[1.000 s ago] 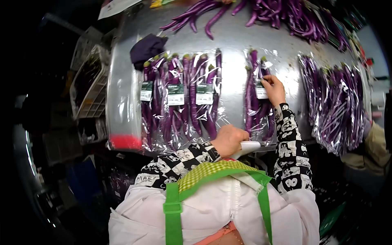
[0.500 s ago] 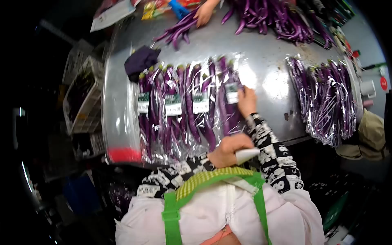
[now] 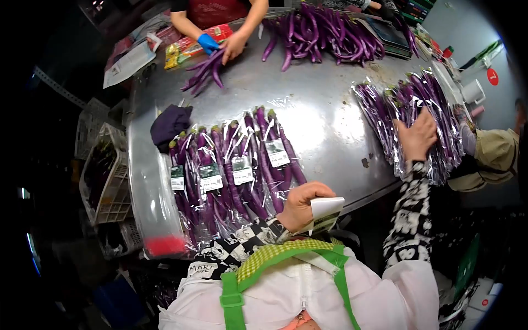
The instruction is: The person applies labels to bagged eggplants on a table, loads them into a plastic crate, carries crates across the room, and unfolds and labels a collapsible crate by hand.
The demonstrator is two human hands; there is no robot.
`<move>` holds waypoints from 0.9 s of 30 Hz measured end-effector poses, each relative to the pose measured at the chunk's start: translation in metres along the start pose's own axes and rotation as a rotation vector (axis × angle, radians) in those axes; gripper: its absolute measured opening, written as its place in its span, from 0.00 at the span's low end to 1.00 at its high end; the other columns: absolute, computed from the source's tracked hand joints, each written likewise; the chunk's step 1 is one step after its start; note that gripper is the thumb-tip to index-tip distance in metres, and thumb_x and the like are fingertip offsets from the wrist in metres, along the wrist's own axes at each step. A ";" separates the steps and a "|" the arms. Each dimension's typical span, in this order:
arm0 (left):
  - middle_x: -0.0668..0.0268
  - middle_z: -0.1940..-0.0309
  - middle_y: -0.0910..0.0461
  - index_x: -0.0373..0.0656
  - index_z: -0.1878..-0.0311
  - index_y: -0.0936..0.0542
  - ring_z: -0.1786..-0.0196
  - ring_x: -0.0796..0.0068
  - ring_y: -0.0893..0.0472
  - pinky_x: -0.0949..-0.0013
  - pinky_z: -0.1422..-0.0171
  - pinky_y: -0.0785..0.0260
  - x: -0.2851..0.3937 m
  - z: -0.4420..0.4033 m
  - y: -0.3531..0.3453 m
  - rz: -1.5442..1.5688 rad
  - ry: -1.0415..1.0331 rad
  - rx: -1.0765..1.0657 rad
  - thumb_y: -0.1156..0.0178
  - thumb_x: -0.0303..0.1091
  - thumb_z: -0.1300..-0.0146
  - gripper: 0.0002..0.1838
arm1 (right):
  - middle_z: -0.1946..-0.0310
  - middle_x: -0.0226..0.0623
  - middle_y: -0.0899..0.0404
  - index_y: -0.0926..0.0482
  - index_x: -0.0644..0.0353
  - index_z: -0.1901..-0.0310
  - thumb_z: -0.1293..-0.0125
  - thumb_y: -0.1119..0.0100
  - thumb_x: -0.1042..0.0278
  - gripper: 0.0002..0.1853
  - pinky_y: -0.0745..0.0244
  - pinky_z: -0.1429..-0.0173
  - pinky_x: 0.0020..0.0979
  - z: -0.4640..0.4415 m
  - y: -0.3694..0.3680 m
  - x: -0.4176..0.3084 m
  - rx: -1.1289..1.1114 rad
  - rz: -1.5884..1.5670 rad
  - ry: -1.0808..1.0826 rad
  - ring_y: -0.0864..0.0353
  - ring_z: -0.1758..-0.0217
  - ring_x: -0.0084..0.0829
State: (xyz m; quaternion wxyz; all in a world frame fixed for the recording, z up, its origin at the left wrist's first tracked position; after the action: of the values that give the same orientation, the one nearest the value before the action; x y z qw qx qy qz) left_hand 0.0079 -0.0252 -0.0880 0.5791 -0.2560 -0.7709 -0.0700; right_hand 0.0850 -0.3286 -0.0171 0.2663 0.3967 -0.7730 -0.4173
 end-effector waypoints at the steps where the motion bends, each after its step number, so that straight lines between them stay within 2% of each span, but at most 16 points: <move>1: 0.63 0.69 0.19 0.37 0.64 0.19 0.67 0.76 0.20 0.76 0.64 0.28 -0.002 -0.001 -0.002 -0.052 -0.032 -0.042 0.34 0.24 0.47 0.07 | 0.39 0.50 0.39 0.41 0.62 0.37 0.51 0.32 0.43 0.46 0.42 0.39 0.57 -0.014 -0.014 0.034 -0.140 0.070 -0.084 0.40 0.36 0.51; 4: 0.62 0.72 0.19 0.36 0.68 0.19 0.69 0.76 0.20 0.75 0.65 0.29 -0.011 0.002 -0.007 -0.074 0.092 -0.042 0.35 0.25 0.46 0.04 | 0.42 0.52 0.35 0.36 0.63 0.41 0.52 0.33 0.41 0.43 0.38 0.41 0.56 -0.024 -0.044 0.085 -0.499 0.195 -0.198 0.38 0.37 0.54; 5: 0.64 0.72 0.18 0.37 0.68 0.18 0.71 0.78 0.20 0.76 0.66 0.29 -0.013 0.003 -0.007 -0.108 0.096 -0.036 0.34 0.26 0.46 0.04 | 0.45 0.52 0.31 0.33 0.63 0.43 0.51 0.34 0.39 0.41 0.35 0.43 0.54 -0.029 -0.064 0.094 -0.440 0.245 -0.115 0.33 0.40 0.54; 6: 0.64 0.73 0.19 0.36 0.69 0.18 0.72 0.78 0.20 0.77 0.67 0.30 -0.016 0.004 -0.008 -0.122 0.122 -0.032 0.34 0.26 0.46 0.04 | 0.47 0.51 0.29 0.34 0.63 0.43 0.51 0.35 0.38 0.41 0.33 0.45 0.54 -0.031 -0.055 0.084 -0.488 0.207 -0.084 0.30 0.43 0.54; 9: 0.64 0.73 0.19 0.36 0.69 0.19 0.72 0.78 0.21 0.77 0.67 0.30 -0.022 0.010 -0.012 -0.118 0.124 -0.044 0.34 0.27 0.46 0.05 | 0.51 0.55 0.25 0.30 0.65 0.48 0.49 0.37 0.38 0.38 0.31 0.45 0.50 -0.034 -0.068 0.085 -0.459 0.127 -0.111 0.25 0.47 0.54; 10: 0.65 0.74 0.19 0.36 0.70 0.19 0.72 0.79 0.21 0.77 0.67 0.30 -0.023 0.013 -0.014 -0.106 0.142 -0.056 0.34 0.26 0.46 0.04 | 0.51 0.58 0.25 0.27 0.66 0.51 0.46 0.42 0.34 0.38 0.32 0.43 0.47 -0.038 -0.081 0.097 -0.478 0.060 -0.157 0.25 0.47 0.55; 12: 0.65 0.74 0.19 0.36 0.71 0.20 0.72 0.79 0.21 0.77 0.68 0.30 -0.025 0.016 -0.013 -0.093 0.151 -0.059 0.35 0.26 0.46 0.04 | 0.51 0.58 0.25 0.26 0.67 0.51 0.46 0.44 0.32 0.39 0.33 0.42 0.45 -0.048 -0.114 0.125 -0.437 -0.070 -0.195 0.26 0.46 0.54; 13: 0.64 0.72 0.19 0.36 0.71 0.20 0.70 0.79 0.21 0.76 0.67 0.30 -0.026 0.018 -0.013 -0.083 0.150 -0.069 0.35 0.26 0.45 0.04 | 0.52 0.59 0.25 0.26 0.70 0.52 0.44 0.44 0.35 0.38 0.33 0.42 0.42 -0.055 -0.129 0.139 -0.307 -0.131 -0.148 0.26 0.45 0.54; 14: 0.64 0.70 0.19 0.36 0.71 0.20 0.69 0.78 0.20 0.76 0.66 0.30 -0.027 0.020 -0.013 -0.076 0.149 -0.081 0.35 0.26 0.45 0.04 | 0.53 0.59 0.24 0.26 0.69 0.53 0.42 0.46 0.36 0.36 0.33 0.43 0.43 -0.057 -0.123 0.140 -0.277 -0.234 -0.167 0.25 0.47 0.54; 16: 0.63 0.68 0.19 0.37 0.71 0.20 0.67 0.78 0.20 0.76 0.64 0.29 -0.027 0.019 -0.013 -0.084 0.105 -0.040 0.35 0.26 0.45 0.04 | 0.55 0.58 0.23 0.25 0.68 0.54 0.41 0.47 0.37 0.34 0.32 0.46 0.44 -0.068 -0.085 0.117 -0.233 -0.252 -0.114 0.25 0.50 0.54; 18: 0.62 0.62 0.21 0.37 0.69 0.19 0.61 0.76 0.21 0.75 0.59 0.28 -0.023 0.019 -0.011 -0.093 0.074 -0.035 0.35 0.27 0.44 0.04 | 0.62 0.58 0.23 0.25 0.69 0.58 0.38 0.47 0.43 0.29 0.32 0.52 0.45 -0.062 -0.041 0.077 -0.103 -0.315 -0.010 0.24 0.56 0.55; 21: 0.63 0.59 0.21 0.39 0.64 0.18 0.59 0.75 0.21 0.75 0.57 0.29 -0.017 0.018 -0.014 -0.095 0.049 -0.020 0.35 0.25 0.45 0.06 | 0.66 0.54 0.22 0.26 0.67 0.62 0.36 0.44 0.50 0.22 0.31 0.57 0.43 -0.032 -0.002 0.031 0.015 -0.499 0.138 0.24 0.61 0.52; 24: 0.63 0.60 0.21 0.39 0.61 0.18 0.59 0.75 0.21 0.75 0.55 0.29 -0.007 0.017 -0.016 -0.037 0.069 -0.009 0.35 0.24 0.46 0.08 | 0.70 0.49 0.24 0.26 0.65 0.62 0.34 0.44 0.55 0.17 0.31 0.60 0.39 0.010 -0.002 0.006 0.026 -0.707 0.116 0.26 0.67 0.47; 25: 0.63 0.60 0.21 0.39 0.61 0.18 0.59 0.75 0.21 0.75 0.55 0.29 -0.008 0.019 -0.017 -0.029 0.073 -0.026 0.35 0.24 0.46 0.08 | 0.69 0.49 0.24 0.27 0.65 0.62 0.34 0.45 0.55 0.17 0.31 0.61 0.40 0.027 -0.014 -0.001 0.034 -0.732 0.099 0.25 0.66 0.48; 26: 0.63 0.62 0.20 0.39 0.62 0.18 0.60 0.76 0.20 0.75 0.57 0.29 -0.011 0.021 -0.019 -0.019 0.108 -0.066 0.34 0.24 0.46 0.08 | 0.68 0.50 0.25 0.27 0.65 0.61 0.34 0.45 0.56 0.16 0.31 0.62 0.41 0.045 -0.029 -0.008 -0.057 -0.777 0.052 0.26 0.67 0.49; 27: 0.63 0.64 0.19 0.38 0.62 0.18 0.62 0.76 0.20 0.76 0.58 0.28 -0.014 0.023 -0.021 -0.013 0.142 -0.103 0.34 0.24 0.46 0.07 | 0.68 0.50 0.26 0.28 0.65 0.62 0.34 0.45 0.57 0.15 0.31 0.63 0.43 0.064 -0.039 -0.019 0.022 -0.804 0.124 0.26 0.67 0.51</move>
State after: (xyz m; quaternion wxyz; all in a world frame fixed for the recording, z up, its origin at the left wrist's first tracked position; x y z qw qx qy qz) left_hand -0.0189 -0.0378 -0.1043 0.6178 -0.2749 -0.7250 -0.1314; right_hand 0.0630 -0.2977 -0.0847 0.1238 0.6947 -0.5432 -0.4550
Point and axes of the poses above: each hand's wrist, its own z-axis away from the middle knuckle, its own y-axis out of the back of the hand, x = y × z, the point moved 6 cm from there along -z, towards the middle knuckle
